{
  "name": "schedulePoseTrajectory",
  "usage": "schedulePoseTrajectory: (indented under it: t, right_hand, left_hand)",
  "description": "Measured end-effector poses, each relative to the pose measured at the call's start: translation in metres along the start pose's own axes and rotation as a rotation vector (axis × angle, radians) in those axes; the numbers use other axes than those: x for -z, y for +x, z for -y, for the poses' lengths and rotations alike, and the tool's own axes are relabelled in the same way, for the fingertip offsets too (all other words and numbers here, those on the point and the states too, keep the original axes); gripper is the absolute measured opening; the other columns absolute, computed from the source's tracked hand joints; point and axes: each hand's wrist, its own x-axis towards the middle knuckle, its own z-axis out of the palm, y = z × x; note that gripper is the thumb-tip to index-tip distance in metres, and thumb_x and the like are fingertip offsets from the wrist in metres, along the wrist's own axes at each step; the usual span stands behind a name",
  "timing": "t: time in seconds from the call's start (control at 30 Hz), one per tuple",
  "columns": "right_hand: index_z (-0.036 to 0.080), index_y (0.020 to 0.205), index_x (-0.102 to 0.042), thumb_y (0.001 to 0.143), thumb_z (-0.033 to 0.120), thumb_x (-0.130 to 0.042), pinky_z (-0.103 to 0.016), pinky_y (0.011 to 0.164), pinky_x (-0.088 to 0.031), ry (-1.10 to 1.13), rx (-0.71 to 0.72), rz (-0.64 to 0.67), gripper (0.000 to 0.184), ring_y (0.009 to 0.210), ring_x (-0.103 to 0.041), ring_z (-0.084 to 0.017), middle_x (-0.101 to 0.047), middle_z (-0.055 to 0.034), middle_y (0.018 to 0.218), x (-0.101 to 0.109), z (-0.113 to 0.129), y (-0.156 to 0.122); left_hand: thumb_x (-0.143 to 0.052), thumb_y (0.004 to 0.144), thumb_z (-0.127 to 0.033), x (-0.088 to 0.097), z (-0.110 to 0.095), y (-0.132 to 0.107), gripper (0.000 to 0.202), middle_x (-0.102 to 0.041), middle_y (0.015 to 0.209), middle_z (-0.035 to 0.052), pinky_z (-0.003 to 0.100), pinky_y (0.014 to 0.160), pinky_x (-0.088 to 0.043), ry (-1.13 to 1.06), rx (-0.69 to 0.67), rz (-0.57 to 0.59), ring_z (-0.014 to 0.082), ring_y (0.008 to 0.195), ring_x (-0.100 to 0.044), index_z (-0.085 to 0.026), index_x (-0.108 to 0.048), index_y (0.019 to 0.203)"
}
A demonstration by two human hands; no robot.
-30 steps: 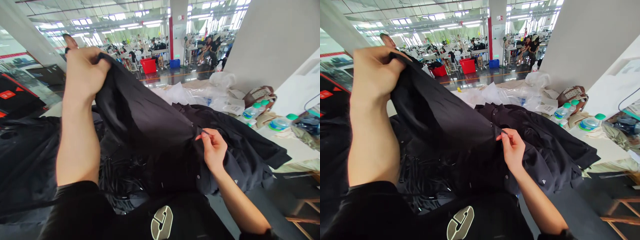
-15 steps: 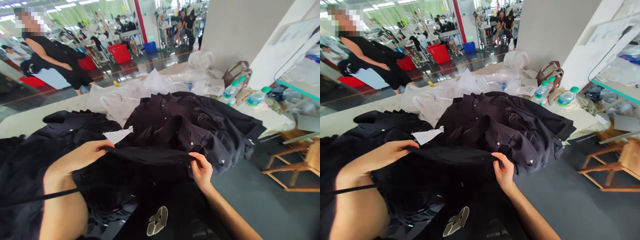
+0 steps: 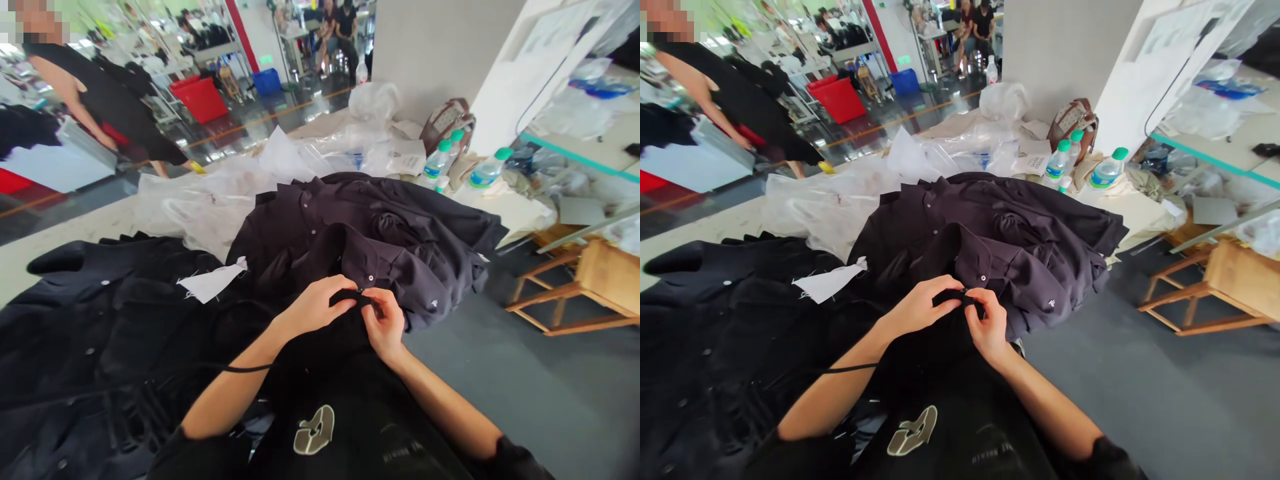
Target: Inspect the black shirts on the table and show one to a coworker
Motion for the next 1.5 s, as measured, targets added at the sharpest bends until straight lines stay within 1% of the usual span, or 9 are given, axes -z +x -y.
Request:
schedulePoseTrajectory:
  t: [0.23,0.4,0.57,0.77,0.9,1.0,1.2,1.33,1.5]
  right_hand:
    - [0.024,0.099,-0.064,0.088,0.009,-0.055,-0.033,0.08,-0.053,0.113,-0.002,-0.008,0.021,0.089,-0.062,-0.017,-0.063,-0.003,0.095,-0.002,-0.006,0.005]
    - [0.024,0.099,-0.063,0.091,0.013,-0.055,-0.033,0.08,-0.054,0.193,-0.041,0.005,0.016,0.09,-0.063,-0.017,-0.065,-0.0035,0.096,-0.006,-0.009,0.006]
    - [0.024,0.095,-0.062,0.091,0.017,-0.057,-0.033,0.079,-0.054,0.21,-0.107,-0.003,0.009,0.086,-0.064,-0.017,-0.066,-0.0029,0.09,-0.011,-0.012,0.008]
    - [0.023,0.099,-0.063,0.096,0.026,-0.056,-0.035,0.083,-0.052,0.19,-0.105,0.133,0.008,0.086,-0.063,-0.018,-0.065,-0.0037,0.091,0.008,-0.007,0.025]
    - [0.022,0.108,-0.061,0.097,0.038,-0.055,-0.033,0.078,-0.051,0.075,-0.207,-0.028,0.02,0.087,-0.061,-0.018,-0.063,-0.0052,0.097,0.025,-0.014,0.06]
    - [0.02,0.117,-0.06,0.089,0.044,-0.062,-0.032,0.074,-0.05,-0.033,-0.324,0.071,0.037,0.09,-0.059,-0.019,-0.063,-0.007,0.103,0.025,-0.031,0.087]
    - [0.017,0.073,-0.059,0.084,0.053,-0.06,-0.027,0.06,-0.036,0.172,-0.576,0.403,0.037,0.066,-0.046,-0.013,-0.055,0.0012,0.07,0.005,-0.039,0.107]
    - [0.018,0.071,-0.057,0.079,0.056,-0.066,-0.025,0.055,-0.029,0.343,-0.654,0.409,0.04,0.06,-0.038,-0.011,-0.048,0.0037,0.065,-0.004,-0.026,0.103]
    - [0.019,0.064,-0.048,0.079,0.056,-0.067,-0.026,0.053,-0.022,0.324,-0.678,0.377,0.045,0.059,-0.031,-0.01,-0.039,0.0046,0.062,-0.01,-0.014,0.096]
  left_hand:
    - [-0.059,0.095,-0.021,-0.007,0.013,0.009,0.009,-0.06,0.081,-0.0018,0.023,0.061,-0.048,0.002,-0.088,-0.106,0.0099,0.063,-0.053,-0.02,-0.065,0.102]
    - [-0.059,0.095,-0.017,-0.015,0.018,0.013,0.006,-0.063,0.091,0.0031,0.028,0.078,-0.054,0.021,-0.249,-0.256,0.0145,0.085,-0.063,-0.019,-0.064,0.098]
    - [-0.059,0.093,-0.012,-0.027,0.026,0.013,0.019,-0.071,0.103,0.0035,0.026,0.083,-0.057,-0.096,-0.146,-0.306,0.0135,0.091,-0.069,-0.02,-0.063,0.11]
    - [-0.06,0.093,-0.012,-0.023,0.029,0.014,0.015,-0.073,0.096,0.0012,0.024,0.081,-0.057,-0.073,-0.051,-0.285,0.0132,0.088,-0.07,-0.02,-0.068,0.102]
    - [-0.061,0.095,-0.016,-0.009,0.029,0.018,0.01,-0.072,0.094,0.001,0.024,0.081,-0.056,0.03,-0.049,-0.309,0.0129,0.085,-0.069,-0.02,-0.068,0.101]
    - [-0.059,0.097,-0.017,0.0,0.032,0.024,0.01,-0.071,0.094,0.0015,0.025,0.082,-0.055,0.13,-0.095,-0.283,0.0133,0.086,-0.068,-0.02,-0.067,0.101]
    - [-0.053,0.101,-0.02,0.01,0.038,0.04,0.014,-0.068,0.094,0.0029,0.026,0.08,-0.054,0.295,-0.214,-0.178,0.0139,0.085,-0.068,-0.019,-0.066,0.105]
    - [-0.051,0.102,-0.021,0.016,0.039,0.043,0.015,-0.066,0.093,0.0029,0.025,0.075,-0.053,0.386,-0.229,-0.128,0.0133,0.079,-0.066,-0.018,-0.065,0.104]
    - [-0.048,0.103,-0.022,0.027,0.036,0.04,0.017,-0.063,0.09,0.0028,0.026,0.077,-0.052,0.404,-0.267,-0.08,0.0139,0.081,-0.063,-0.018,-0.064,0.098]
